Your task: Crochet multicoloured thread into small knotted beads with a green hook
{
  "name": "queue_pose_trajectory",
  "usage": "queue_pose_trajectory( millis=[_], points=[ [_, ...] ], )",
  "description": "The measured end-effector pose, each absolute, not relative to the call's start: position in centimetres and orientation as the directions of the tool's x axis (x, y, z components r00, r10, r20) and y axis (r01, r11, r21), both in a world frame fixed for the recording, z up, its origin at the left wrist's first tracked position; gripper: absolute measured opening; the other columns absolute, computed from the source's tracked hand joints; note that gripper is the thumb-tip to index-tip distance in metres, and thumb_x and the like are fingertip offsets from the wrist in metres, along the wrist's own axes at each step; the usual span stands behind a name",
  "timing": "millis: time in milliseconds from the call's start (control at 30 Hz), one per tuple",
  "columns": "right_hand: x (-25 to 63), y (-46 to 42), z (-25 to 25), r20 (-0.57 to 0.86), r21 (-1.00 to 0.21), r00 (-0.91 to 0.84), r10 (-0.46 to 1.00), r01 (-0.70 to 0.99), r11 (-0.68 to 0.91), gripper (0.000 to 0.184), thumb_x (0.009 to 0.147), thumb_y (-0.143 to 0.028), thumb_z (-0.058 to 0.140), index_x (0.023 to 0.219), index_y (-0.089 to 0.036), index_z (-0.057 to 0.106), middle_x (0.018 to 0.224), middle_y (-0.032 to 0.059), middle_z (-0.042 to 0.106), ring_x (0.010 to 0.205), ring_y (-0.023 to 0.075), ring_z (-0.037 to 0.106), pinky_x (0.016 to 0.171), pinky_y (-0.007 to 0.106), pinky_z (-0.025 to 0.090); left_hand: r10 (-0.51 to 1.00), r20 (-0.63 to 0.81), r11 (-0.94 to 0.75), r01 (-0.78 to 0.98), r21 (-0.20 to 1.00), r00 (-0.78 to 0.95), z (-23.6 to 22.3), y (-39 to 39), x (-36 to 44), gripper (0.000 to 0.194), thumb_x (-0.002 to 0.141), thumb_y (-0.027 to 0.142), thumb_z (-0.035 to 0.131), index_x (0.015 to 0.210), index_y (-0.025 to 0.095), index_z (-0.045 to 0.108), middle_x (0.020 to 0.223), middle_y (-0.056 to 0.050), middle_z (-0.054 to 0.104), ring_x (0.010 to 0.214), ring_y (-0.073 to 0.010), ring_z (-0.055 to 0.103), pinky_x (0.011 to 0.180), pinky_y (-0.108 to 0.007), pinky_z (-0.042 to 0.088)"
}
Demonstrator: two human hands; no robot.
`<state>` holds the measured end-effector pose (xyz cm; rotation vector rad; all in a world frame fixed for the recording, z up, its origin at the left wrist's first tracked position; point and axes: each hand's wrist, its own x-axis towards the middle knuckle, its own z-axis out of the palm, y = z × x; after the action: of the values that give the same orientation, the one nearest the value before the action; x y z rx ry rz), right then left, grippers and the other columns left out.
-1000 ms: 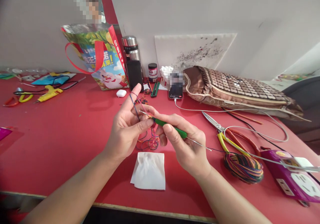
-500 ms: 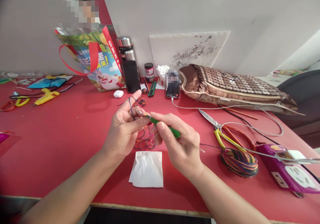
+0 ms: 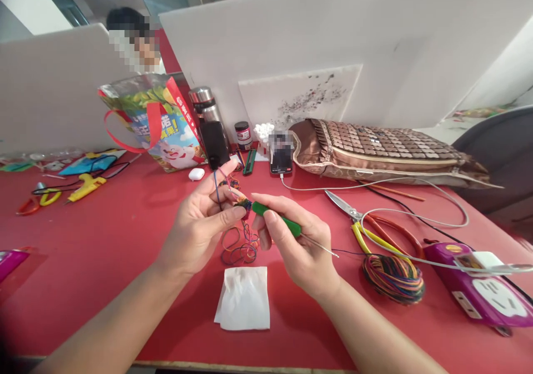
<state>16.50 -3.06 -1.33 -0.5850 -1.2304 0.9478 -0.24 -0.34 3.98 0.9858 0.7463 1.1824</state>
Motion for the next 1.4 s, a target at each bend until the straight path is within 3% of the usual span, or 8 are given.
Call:
queue_pose_trajectory(
  millis=[133, 267, 467, 767, 1133, 1400],
  points=[
    [16.5, -3.0, -1.4, 0.472, -0.83, 0.094, 0.876, -0.286, 0.478, 0.018, 0.104, -0.024, 0.071, 0.116, -0.026, 0.084, 0.08, 0.0024, 0.078, 0.055, 0.0113, 0.065, 0.051, 0.025, 0.055, 0.977, 0.029, 0.055, -0.379, 0.924, 0.21, 4.0, -0.3, -0.1, 0.074, 0.081, 0.02, 0.094, 0.148, 0.027, 0.066, 0.088, 0.005, 0.074, 0.081, -0.0077, 0.071, 0.078, -0.017, 0.059],
    [16.6, -2.7, -1.3, 0.371, -0.833, 0.118, 0.921, -0.396, 0.386, 0.005, 0.098, -0.025, 0.08, 0.101, -0.022, 0.082, 0.075, 0.0017, 0.076, 0.051, 0.0115, 0.064, 0.049, 0.025, 0.054, 0.987, 0.023, 0.039, -0.373, 0.927, 0.161, 3.6, -0.8, 0.3, 0.073, 0.08, 0.02, 0.095, 0.147, 0.028, 0.067, 0.088, 0.005, 0.072, 0.079, -0.0069, 0.07, 0.076, -0.016, 0.059],
    [16.8, -2.2, -1.7, 0.331, -0.855, 0.037, 0.943, -0.412, 0.316, 0.016, 0.101, -0.032, 0.076, 0.112, -0.024, 0.085, 0.076, 0.0019, 0.074, 0.057, 0.012, 0.062, 0.053, 0.027, 0.053, 0.992, -0.012, 0.062, -0.392, 0.918, 0.129, 3.3, -1.4, 0.6, 0.069, 0.081, 0.019, 0.094, 0.144, 0.029, 0.07, 0.088, 0.005, 0.071, 0.078, -0.0062, 0.07, 0.076, -0.014, 0.058],
    [16.6, -2.1, -1.6, 0.266, -0.865, 0.059, 0.962, -0.426, 0.266, 0.021, 0.095, -0.039, 0.084, 0.1, -0.019, 0.082, 0.073, 0.0034, 0.074, 0.052, 0.0125, 0.06, 0.049, 0.027, 0.051, 0.994, -0.01, 0.046, -0.341, 0.939, 0.106, 2.8, -1.3, 0.5, 0.069, 0.082, 0.021, 0.093, 0.146, 0.029, 0.069, 0.09, 0.004, 0.07, 0.077, -0.0076, 0.068, 0.073, -0.016, 0.057],
    [16.4, -1.9, -0.6, 0.18, -0.808, -0.012, 0.984, -0.571, 0.141, 0.023, 0.088, -0.04, 0.089, 0.092, -0.02, 0.079, 0.072, 0.0025, 0.074, 0.05, 0.0102, 0.052, 0.049, 0.028, 0.046, 0.994, -0.023, 0.061, -0.351, 0.934, 0.111, 2.7, -1.1, 0.4, 0.064, 0.08, 0.021, 0.094, 0.14, 0.03, 0.072, 0.089, 0.004, 0.069, 0.076, -0.0075, 0.064, 0.071, -0.017, 0.054],
    [16.3, -1.8, -0.3, 0.145, -0.775, -0.06, 0.988, -0.627, 0.076, 0.022, 0.087, -0.039, 0.089, 0.091, -0.02, 0.079, 0.07, 0.0009, 0.071, 0.049, 0.0084, 0.044, 0.049, 0.027, 0.043, 0.994, -0.018, 0.053, -0.347, 0.936, 0.105, 2.5, -0.7, 0.7, 0.075, 0.075, 0.023, 0.098, 0.144, 0.028, 0.069, 0.093, 0.004, 0.071, 0.068, -0.0059, 0.056, 0.065, -0.018, 0.05]
  ],
)
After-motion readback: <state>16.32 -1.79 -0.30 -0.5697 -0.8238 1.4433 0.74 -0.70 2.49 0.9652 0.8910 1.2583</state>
